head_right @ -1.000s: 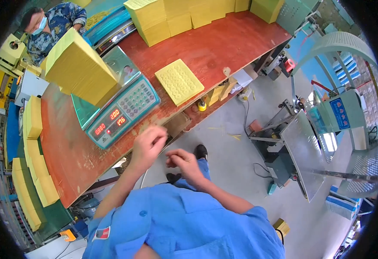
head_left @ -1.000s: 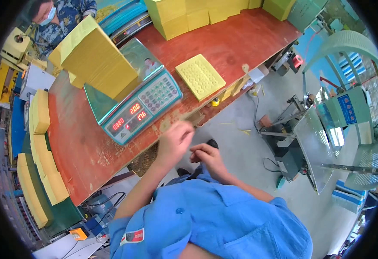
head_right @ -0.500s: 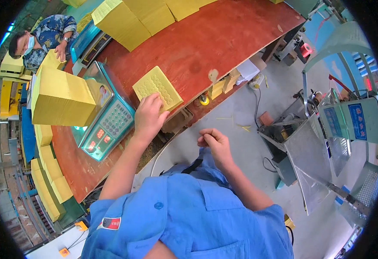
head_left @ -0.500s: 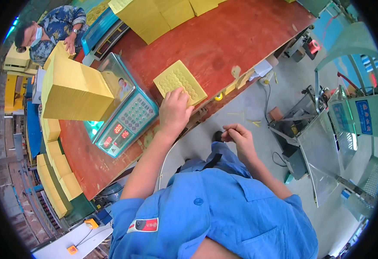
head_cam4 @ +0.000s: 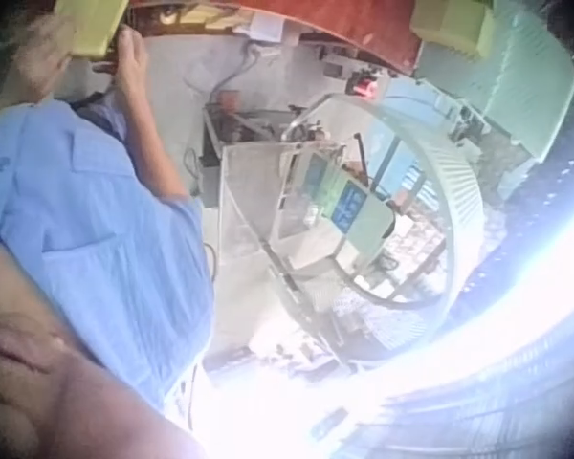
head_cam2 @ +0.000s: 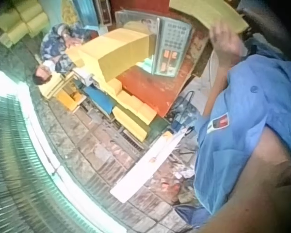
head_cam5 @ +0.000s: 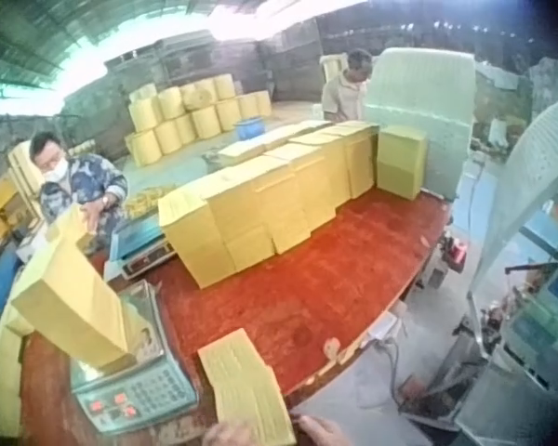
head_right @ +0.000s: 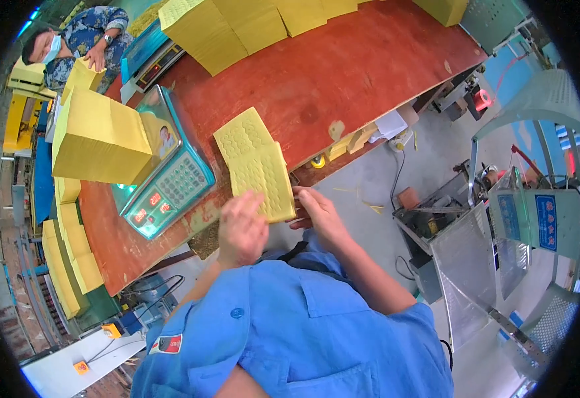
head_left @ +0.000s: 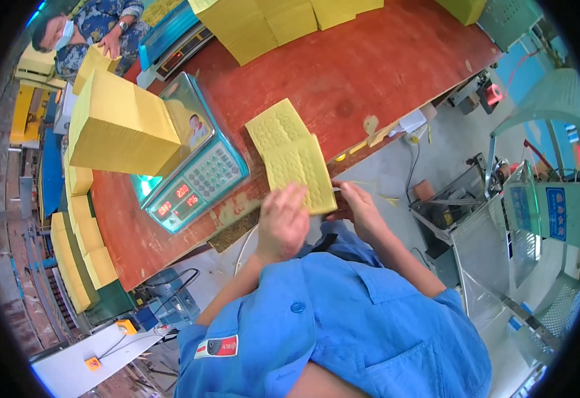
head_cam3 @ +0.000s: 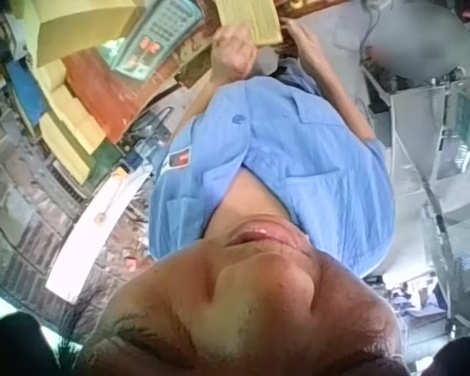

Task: Weighing and organizing stacks of yellow paper or material on industrial scales.

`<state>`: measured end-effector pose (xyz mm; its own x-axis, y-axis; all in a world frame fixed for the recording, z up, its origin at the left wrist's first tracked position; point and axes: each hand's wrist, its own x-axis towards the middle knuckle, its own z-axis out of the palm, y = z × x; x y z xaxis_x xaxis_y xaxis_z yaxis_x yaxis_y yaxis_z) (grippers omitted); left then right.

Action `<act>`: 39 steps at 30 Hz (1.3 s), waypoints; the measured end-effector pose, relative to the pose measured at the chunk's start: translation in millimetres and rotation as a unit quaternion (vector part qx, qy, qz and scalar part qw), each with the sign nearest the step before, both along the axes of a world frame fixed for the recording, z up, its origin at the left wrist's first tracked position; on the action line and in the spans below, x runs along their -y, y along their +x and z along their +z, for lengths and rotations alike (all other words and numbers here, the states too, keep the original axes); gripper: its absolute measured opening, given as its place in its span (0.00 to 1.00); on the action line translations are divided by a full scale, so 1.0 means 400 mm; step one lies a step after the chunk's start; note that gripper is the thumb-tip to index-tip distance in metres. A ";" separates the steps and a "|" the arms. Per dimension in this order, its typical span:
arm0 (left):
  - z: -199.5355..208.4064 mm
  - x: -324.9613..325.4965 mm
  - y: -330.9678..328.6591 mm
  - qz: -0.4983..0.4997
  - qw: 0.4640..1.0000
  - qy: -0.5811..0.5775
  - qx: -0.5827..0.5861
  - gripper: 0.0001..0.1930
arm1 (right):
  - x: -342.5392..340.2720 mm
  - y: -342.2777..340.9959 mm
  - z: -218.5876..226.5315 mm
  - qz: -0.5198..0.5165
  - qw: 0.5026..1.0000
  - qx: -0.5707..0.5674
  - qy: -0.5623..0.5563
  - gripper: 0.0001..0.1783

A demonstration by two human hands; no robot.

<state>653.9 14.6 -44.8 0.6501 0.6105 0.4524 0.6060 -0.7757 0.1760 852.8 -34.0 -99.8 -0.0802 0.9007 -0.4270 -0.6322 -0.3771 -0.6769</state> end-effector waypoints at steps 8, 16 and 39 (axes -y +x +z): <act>-0.049 0.054 -0.109 0.220 0.875 -0.305 0.306 0.30 | -0.029 -0.092 0.064 0.018 0.945 0.300 0.128 0.26; 0.189 -0.006 -0.248 0.121 0.790 -0.428 0.422 0.16 | -0.102 -0.214 0.291 0.025 0.877 0.388 0.282 0.19; 0.552 -0.644 -0.738 0.116 0.766 -0.447 0.448 0.15 | -0.758 -0.625 0.701 0.052 0.832 0.428 0.350 0.24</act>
